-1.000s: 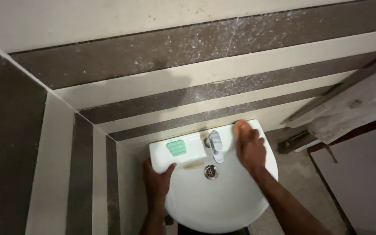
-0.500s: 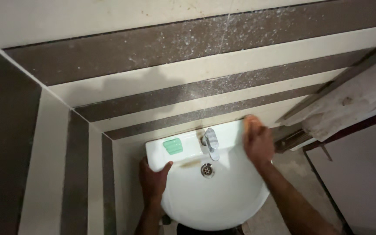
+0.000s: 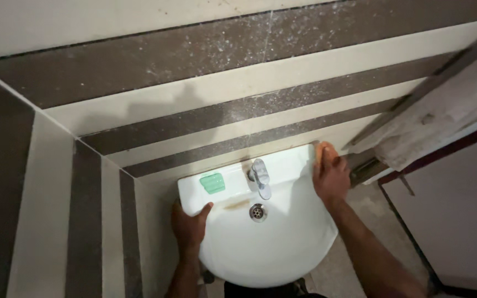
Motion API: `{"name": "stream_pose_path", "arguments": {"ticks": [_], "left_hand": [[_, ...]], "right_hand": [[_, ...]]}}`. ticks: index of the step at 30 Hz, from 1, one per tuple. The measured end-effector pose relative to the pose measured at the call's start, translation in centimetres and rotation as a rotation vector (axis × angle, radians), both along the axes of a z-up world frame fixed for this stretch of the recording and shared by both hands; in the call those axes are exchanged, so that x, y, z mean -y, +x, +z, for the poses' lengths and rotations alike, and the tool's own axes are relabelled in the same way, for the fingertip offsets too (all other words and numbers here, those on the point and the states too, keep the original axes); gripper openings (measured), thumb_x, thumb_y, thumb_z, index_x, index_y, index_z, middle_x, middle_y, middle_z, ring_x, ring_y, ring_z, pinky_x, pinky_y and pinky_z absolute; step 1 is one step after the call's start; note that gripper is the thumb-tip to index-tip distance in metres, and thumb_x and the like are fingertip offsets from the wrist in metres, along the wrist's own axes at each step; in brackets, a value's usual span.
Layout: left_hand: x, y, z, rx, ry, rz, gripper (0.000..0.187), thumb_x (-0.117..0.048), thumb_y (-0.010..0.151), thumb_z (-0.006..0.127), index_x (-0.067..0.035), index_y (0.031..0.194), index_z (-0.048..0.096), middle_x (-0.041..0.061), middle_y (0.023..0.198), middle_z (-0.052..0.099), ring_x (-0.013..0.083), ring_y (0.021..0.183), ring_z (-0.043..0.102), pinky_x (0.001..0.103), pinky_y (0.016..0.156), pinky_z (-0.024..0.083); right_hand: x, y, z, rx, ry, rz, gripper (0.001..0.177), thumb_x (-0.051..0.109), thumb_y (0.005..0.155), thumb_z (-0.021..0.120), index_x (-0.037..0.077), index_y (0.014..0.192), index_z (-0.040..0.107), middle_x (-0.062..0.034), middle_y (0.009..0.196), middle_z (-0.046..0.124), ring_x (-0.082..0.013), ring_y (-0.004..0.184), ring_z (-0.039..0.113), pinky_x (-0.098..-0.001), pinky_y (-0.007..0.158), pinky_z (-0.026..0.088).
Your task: The person scrubs a white bathroom sink using an orange sponge. They wipe the basin, faucet, and surrounding surfaces repeatedly, focusing on removing visible stains.
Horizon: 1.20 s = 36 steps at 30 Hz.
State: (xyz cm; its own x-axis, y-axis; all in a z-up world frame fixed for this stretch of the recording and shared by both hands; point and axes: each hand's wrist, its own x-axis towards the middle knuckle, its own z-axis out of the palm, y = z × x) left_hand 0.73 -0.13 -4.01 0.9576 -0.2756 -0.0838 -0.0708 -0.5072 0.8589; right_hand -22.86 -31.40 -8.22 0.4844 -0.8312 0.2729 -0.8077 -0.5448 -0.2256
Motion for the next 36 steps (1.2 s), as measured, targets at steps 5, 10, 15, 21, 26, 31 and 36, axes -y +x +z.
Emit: {"name": "stream_pose_path", "arguments": {"ticks": [5,10,15,21,26,31,36], "left_hand": [[-0.1,-0.2,1.2,0.027,0.022,-0.024,0.068,-0.026,0.063,0.094,0.003,0.116,0.065,0.024,0.112,0.072,0.0407,0.102,0.069,0.048,0.09,0.054],[-0.2,-0.3,1.9,0.021,-0.025,-0.042,0.066,-0.025,0.064,0.093,0.003,0.118,0.065,0.024,0.114,0.071,0.0398,0.104,0.069,0.047,0.091,0.054],[0.0,-0.1,0.8,-0.013,-0.032,-0.017,0.071,-0.024,0.063,0.094,0.003,0.121,0.064,0.023,0.116,0.071,0.039,0.106,0.069,0.047,0.093,0.053],[0.0,0.0,-1.4,0.066,-0.021,0.007,0.072,-0.026,0.062,0.096,0.002,0.12,0.064,0.023,0.117,0.07,0.0396,0.108,0.067,0.047,0.093,0.053],[-0.2,0.0,-1.2,0.028,0.02,0.013,0.072,-0.027,0.062,0.096,0.001,0.12,0.064,0.022,0.116,0.07,0.0395,0.108,0.067,0.047,0.094,0.052],[-0.1,-0.1,-1.2,-0.03,-0.026,0.005,0.071,-0.029,0.064,0.095,0.0,0.121,0.064,0.02,0.117,0.072,0.0362,0.108,0.069,0.045,0.095,0.053],[-0.1,-0.1,-1.3,0.077,-0.049,-0.027,0.072,-0.027,0.065,0.095,0.002,0.122,0.063,0.021,0.117,0.07,0.038,0.107,0.068,0.047,0.092,0.053]], "right_hand": [[0.8,-1.5,0.1,0.069,-0.12,0.335,0.066,0.046,0.097,0.054,0.025,0.158,0.041,-0.0252,0.128,0.055,-0.0444,0.11,0.056,-0.0568,0.089,0.055],[0.1,-2.6,0.3,-0.054,0.194,-0.003,0.07,0.046,0.1,0.054,0.024,0.163,0.033,-0.0265,0.131,0.054,-0.0415,0.108,0.06,-0.0544,0.085,0.056],[0.3,-3.9,0.5,-0.018,-0.023,0.325,0.069,0.045,0.096,0.056,0.028,0.159,0.034,-0.0249,0.131,0.054,-0.042,0.113,0.056,-0.0539,0.091,0.052],[-0.7,-5.0,-0.9,-0.011,0.017,0.073,0.075,0.044,0.096,0.058,0.023,0.162,0.031,-0.0295,0.133,0.051,-0.0465,0.113,0.055,-0.057,0.091,0.05],[-0.6,-5.7,-1.4,0.007,-0.102,0.385,0.066,0.043,0.098,0.055,0.026,0.158,0.034,-0.0284,0.134,0.053,-0.0476,0.112,0.056,-0.0567,0.094,0.05],[-0.8,-5.9,-1.5,0.056,-0.088,0.166,0.063,0.04,0.102,0.056,0.021,0.159,0.037,-0.0301,0.137,0.053,-0.0445,0.112,0.059,-0.0562,0.091,0.05],[-1.8,-7.0,0.2,0.012,0.097,0.238,0.064,0.038,0.098,0.058,0.023,0.157,0.042,-0.0294,0.141,0.051,-0.0471,0.116,0.058,-0.0565,0.096,0.05]]}}
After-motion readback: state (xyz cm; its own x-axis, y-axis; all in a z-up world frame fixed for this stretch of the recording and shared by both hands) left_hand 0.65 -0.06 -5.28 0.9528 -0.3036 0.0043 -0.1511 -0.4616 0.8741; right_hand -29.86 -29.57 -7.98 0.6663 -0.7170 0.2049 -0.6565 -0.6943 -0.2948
